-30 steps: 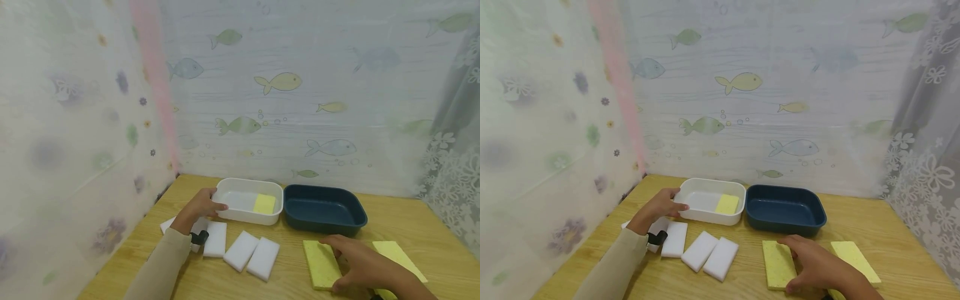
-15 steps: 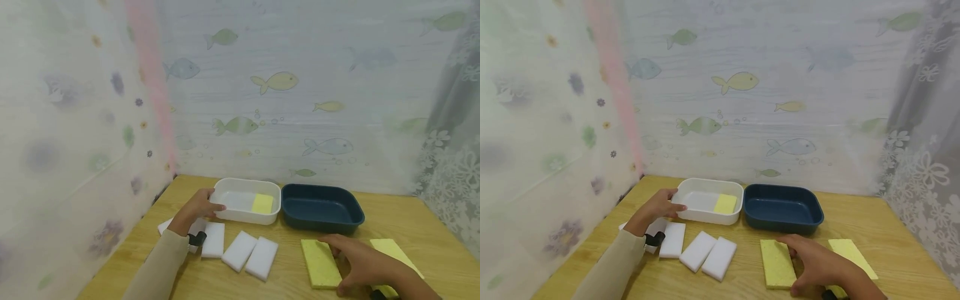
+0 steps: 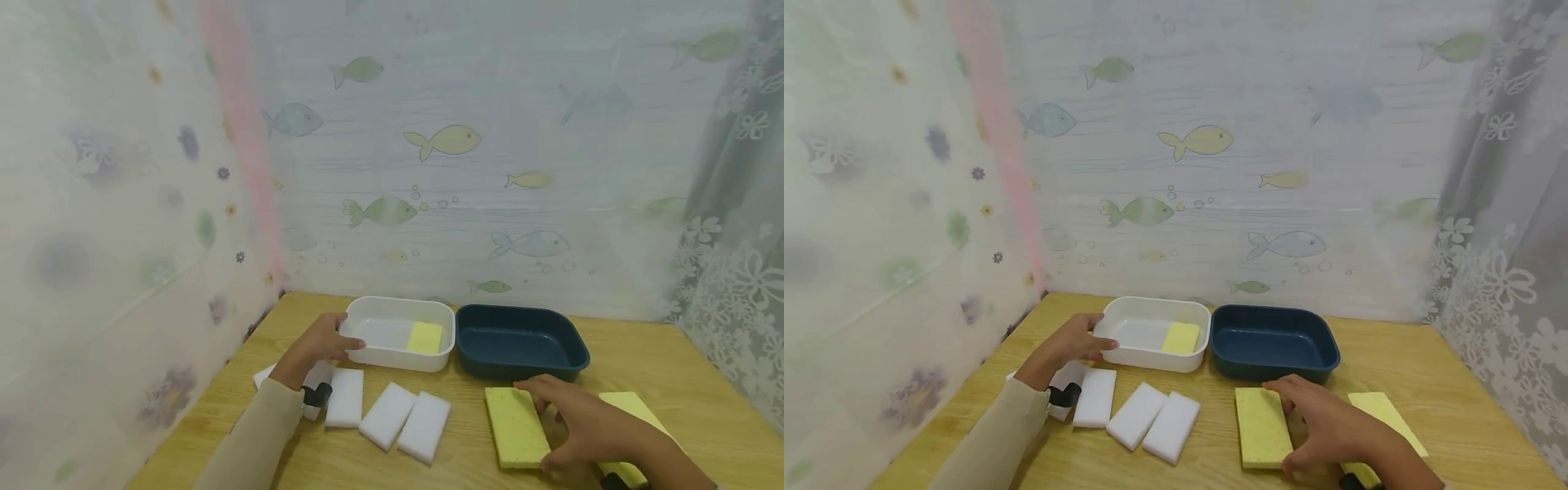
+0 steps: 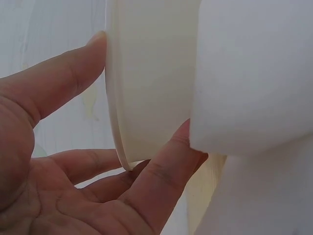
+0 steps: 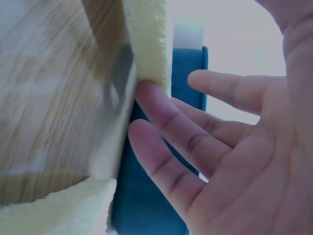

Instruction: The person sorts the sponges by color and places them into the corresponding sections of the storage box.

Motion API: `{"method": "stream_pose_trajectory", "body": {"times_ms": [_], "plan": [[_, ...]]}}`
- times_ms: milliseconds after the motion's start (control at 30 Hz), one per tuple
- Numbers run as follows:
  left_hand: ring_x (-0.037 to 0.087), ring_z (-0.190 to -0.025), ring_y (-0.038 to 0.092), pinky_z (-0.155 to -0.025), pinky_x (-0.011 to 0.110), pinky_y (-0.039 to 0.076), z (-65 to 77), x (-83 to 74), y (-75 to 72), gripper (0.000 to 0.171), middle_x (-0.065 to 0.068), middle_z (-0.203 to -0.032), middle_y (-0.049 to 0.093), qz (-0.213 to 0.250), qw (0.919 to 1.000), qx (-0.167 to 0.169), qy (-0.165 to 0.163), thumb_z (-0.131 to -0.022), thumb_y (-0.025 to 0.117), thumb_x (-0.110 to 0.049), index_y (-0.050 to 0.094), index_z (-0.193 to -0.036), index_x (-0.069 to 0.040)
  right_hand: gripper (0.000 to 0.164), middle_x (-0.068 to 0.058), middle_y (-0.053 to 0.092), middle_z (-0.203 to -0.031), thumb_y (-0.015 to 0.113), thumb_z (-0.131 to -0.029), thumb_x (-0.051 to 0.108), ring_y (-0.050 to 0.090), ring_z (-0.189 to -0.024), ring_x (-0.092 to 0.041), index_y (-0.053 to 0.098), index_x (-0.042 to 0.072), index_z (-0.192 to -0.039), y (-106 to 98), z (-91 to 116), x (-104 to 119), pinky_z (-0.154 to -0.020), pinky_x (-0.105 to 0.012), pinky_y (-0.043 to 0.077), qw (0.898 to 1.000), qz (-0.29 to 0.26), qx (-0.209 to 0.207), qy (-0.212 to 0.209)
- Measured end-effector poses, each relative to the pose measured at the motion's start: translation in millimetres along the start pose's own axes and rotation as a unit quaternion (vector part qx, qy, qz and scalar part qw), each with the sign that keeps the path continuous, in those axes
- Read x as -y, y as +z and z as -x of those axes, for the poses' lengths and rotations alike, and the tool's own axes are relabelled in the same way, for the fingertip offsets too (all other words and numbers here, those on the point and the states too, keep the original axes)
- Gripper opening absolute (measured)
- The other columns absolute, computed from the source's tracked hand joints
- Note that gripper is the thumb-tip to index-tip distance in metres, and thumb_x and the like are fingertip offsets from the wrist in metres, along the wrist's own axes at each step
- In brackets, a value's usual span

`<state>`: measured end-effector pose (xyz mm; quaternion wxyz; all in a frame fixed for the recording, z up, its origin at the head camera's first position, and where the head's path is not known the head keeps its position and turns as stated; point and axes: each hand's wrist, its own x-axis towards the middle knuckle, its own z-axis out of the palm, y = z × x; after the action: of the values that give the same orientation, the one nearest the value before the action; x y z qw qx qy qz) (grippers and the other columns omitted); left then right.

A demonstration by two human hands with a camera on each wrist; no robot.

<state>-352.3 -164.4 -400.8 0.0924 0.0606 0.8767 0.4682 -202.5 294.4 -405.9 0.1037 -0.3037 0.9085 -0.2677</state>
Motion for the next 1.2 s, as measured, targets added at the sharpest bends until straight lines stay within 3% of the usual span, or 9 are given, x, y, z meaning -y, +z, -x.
{"method": "stream_pose_trajectory", "body": {"times_ms": [133, 500, 733, 900, 1200], "plan": [[0.022, -0.074, 0.067, -0.068, 0.032, 0.053, -1.0, 0.6, -1.1, 0.095, 0.016, -0.130, 0.053, -0.022, 0.9998, 0.000, 0.000, -0.069, 0.085, -0.033, 0.036, -0.145, -0.003, 0.091, 0.003, 0.049, -0.124, 0.079, -0.073, 0.049, 0.051, -0.097, -0.011, 0.034, 0.021, -0.146, -3, -3, 4, -0.071, -0.028, 0.047, 1.000, -0.011, -0.008, -0.008], [0.021, -0.077, 0.066, -0.069, 0.031, 0.052, -2.3, 4.3, -0.1, 0.093, 0.014, -0.127, 0.055, -0.021, 0.9998, 0.001, 0.004, -0.070, 0.084, -0.034, 0.037, -0.145, -0.004, 0.093, 0.005, 0.043, -0.138, 0.079, -0.068, 0.055, 0.054, -0.104, -0.007, 0.035, 0.025, -0.145, -11, -14, 15, -0.078, -0.030, 0.052, 0.999, 0.027, -0.047, 0.000], [0.021, -0.082, 0.064, -0.071, 0.036, 0.054, 1.3, -0.1, -0.2, 0.086, 0.015, -0.124, 0.057, -0.012, 0.9998, 0.004, 0.014, -0.073, 0.083, -0.029, 0.040, -0.143, -0.003, 0.092, 0.008, 0.049, -0.131, 0.078, -0.067, 0.057, 0.057, -0.101, -0.009, 0.039, 0.023, -0.143, -15, -22, 23, -0.080, -0.031, 0.051, 0.995, 0.054, -0.085, -0.019], [0.019, -0.084, 0.064, -0.071, 0.034, 0.055, 1.6, -1.7, 0.1, 0.091, 0.015, -0.127, 0.055, -0.010, 0.9999, 0.000, 0.011, -0.072, 0.084, -0.029, 0.036, -0.145, -0.002, 0.092, 0.008, 0.053, -0.125, 0.078, -0.067, 0.057, 0.059, -0.097, -0.009, 0.041, 0.019, -0.142, -17, -31, 24, -0.079, -0.032, 0.052, 0.992, 0.063, -0.105, -0.042], [0.019, -0.082, 0.064, -0.071, 0.033, 0.054, 0.2, 0.1, -0.6, 0.098, 0.018, -0.137, 0.049, -0.014, 0.9999, -0.003, 0.002, -0.071, 0.084, -0.031, 0.031, -0.148, -0.002, 0.092, 0.007, 0.050, -0.133, 0.078, -0.066, 0.058, 0.061, -0.103, -0.012, 0.041, 0.022, -0.142, -22, -48, 29, -0.082, -0.034, 0.052, 0.993, 0.051, -0.107, -0.031]]}}
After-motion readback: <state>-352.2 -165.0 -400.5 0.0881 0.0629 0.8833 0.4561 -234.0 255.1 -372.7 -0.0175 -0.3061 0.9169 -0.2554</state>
